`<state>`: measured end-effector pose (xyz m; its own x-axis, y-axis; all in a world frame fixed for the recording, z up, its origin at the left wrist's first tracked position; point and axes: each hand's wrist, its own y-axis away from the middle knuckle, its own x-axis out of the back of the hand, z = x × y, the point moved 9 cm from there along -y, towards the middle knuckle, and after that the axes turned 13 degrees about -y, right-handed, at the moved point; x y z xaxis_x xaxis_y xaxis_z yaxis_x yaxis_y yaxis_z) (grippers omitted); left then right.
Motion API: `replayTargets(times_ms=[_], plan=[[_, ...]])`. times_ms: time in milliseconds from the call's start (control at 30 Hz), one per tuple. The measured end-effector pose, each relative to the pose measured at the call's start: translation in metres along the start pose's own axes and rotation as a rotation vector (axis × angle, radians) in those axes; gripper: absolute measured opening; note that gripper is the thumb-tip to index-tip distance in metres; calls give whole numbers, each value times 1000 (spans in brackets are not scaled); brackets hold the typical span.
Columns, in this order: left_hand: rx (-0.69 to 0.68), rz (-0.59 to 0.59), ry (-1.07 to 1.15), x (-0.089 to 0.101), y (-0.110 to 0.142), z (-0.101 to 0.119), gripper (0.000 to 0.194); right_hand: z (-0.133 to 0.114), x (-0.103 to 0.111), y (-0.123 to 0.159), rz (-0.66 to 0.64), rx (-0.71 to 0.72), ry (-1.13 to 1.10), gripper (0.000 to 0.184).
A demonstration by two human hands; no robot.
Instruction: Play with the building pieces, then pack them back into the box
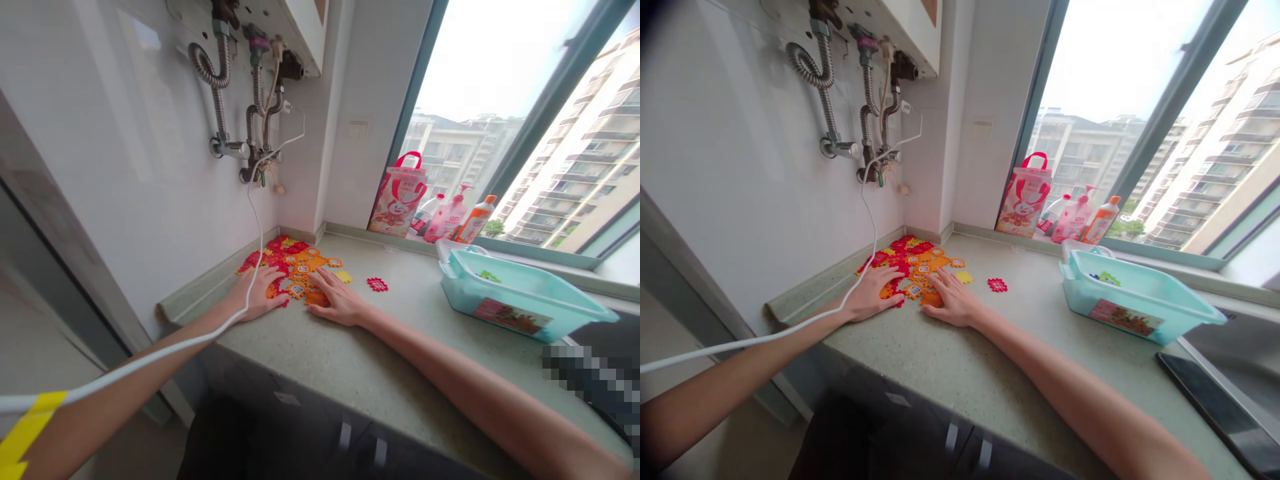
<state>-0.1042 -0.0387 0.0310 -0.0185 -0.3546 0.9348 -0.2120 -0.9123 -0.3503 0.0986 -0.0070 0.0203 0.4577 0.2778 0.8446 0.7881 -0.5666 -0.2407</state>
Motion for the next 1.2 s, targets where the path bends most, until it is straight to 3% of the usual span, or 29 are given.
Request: replayTargets(times_ms=[133,267,433,567,833,1000,1200], plan=[[219,97,-55,3,5,-21,60,-3,-9,-52,-9,7,70,89],[303,101,-65,6,10,-27,64,5,-16,-87,-50,-25,99,93],[191,52,-36,9,6,-14,69,19,-23,-108,-107,-62,78,106],[159,-54,-18,3,2,-10,72,19,-22,-104,-93,5,67,101],[102,-86,-95,0,0,-6,69,13,-5,-42,-89,83,31,79],[21,-116,-79,-4,-9,1,72,5,18,24,-71,90,-23,71],[-136,-109,-46,-14,-32,29,75,14,47,106,-87,49,-63,66]])
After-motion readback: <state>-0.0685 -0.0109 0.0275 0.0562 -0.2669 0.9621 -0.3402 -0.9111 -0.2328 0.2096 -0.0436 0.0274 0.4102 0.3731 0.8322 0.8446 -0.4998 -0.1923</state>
